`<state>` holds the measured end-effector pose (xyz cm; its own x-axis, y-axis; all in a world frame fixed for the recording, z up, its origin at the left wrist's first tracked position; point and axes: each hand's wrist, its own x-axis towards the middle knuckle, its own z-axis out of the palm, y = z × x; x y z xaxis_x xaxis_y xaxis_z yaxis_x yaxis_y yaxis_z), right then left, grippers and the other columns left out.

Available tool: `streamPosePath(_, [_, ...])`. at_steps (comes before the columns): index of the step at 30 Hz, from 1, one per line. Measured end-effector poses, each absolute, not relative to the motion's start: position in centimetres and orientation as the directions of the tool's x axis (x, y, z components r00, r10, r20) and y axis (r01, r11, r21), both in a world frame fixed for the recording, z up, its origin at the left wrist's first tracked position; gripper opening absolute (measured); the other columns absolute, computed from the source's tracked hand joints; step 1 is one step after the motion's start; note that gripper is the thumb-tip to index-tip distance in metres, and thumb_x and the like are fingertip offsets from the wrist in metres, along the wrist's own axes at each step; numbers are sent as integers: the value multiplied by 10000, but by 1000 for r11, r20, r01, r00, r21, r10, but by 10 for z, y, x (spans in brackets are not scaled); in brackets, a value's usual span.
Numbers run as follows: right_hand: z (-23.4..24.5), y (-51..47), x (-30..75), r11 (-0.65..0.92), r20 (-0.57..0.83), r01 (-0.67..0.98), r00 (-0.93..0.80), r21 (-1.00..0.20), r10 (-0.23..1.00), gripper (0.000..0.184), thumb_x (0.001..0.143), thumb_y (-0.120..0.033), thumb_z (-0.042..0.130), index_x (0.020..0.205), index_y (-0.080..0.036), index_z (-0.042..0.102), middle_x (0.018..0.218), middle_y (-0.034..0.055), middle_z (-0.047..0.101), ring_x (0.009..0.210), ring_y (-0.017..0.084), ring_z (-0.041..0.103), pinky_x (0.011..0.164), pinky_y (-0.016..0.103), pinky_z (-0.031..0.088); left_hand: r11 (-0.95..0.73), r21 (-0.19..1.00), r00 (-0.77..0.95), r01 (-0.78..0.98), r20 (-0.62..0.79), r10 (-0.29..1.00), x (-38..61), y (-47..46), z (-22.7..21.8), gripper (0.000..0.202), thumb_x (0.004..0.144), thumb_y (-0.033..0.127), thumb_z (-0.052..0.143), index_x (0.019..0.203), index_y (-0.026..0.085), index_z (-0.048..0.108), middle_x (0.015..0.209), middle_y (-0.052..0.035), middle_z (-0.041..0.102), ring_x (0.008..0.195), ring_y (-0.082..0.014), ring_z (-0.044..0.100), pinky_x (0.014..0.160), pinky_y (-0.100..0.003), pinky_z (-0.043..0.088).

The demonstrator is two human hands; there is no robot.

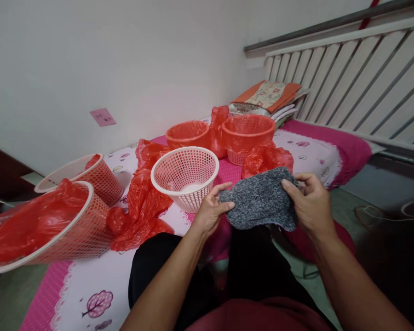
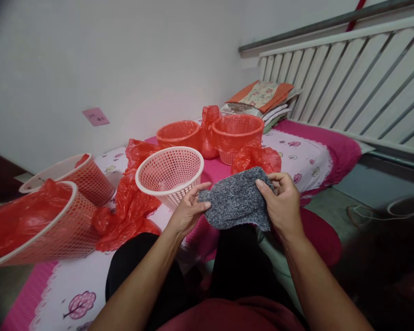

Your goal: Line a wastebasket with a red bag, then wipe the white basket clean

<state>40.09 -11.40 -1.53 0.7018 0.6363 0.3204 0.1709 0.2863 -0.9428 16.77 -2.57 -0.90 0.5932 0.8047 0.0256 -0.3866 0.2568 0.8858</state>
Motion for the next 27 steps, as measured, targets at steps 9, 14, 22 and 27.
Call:
streamPosePath(9, [-28, -114, 421, 261, 322, 191, 628, -946, 709, 335, 728, -514, 896, 819, -240, 726, 918, 15, 746, 829, 198, 666, 770, 331, 560, -71, 988, 454, -139, 127, 882, 172, -23, -20, 496, 694, 222, 879, 1185, 194, 808, 1135, -84, 794, 1015, -241, 710, 910, -363, 544])
streamPosePath(14, [-26, -113, 420, 316, 317, 115, 621, -942, 717, 339, 732, -517, 890, 840, -235, 736, 1084, 56, 781, 907, 214, 695, 811, 348, 581, -87, 996, 430, -33, 92, 898, 172, -22, -24, 258, 712, 267, 860, 948, 169, 826, 943, -63, 782, 867, -206, 684, 802, -319, 518])
streamPosePath(22, [-23, -117, 414, 243, 321, 217, 751, -945, 577, 352, 737, -515, 871, 893, -241, 716, 756, 7, 695, 606, 175, 595, 561, 312, 497, 304, 952, 753, -8, -195, 628, 167, -22, -17, 488, 531, 254, 953, 965, 130, 768, 840, -33, 734, 756, -142, 639, 787, -284, 478])
streamPosePath(27, [-21, -119, 409, 100, 560, 590, 680, -801, 474, 291, 877, -524, 744, 947, -242, 741, 820, 37, 733, 737, 231, 668, 719, 379, 564, 83, 993, 733, 85, -119, 670, 167, -23, -17, 87, 655, 195, 760, 720, 149, 726, 746, 4, 649, 716, -119, 558, 680, -242, 404])
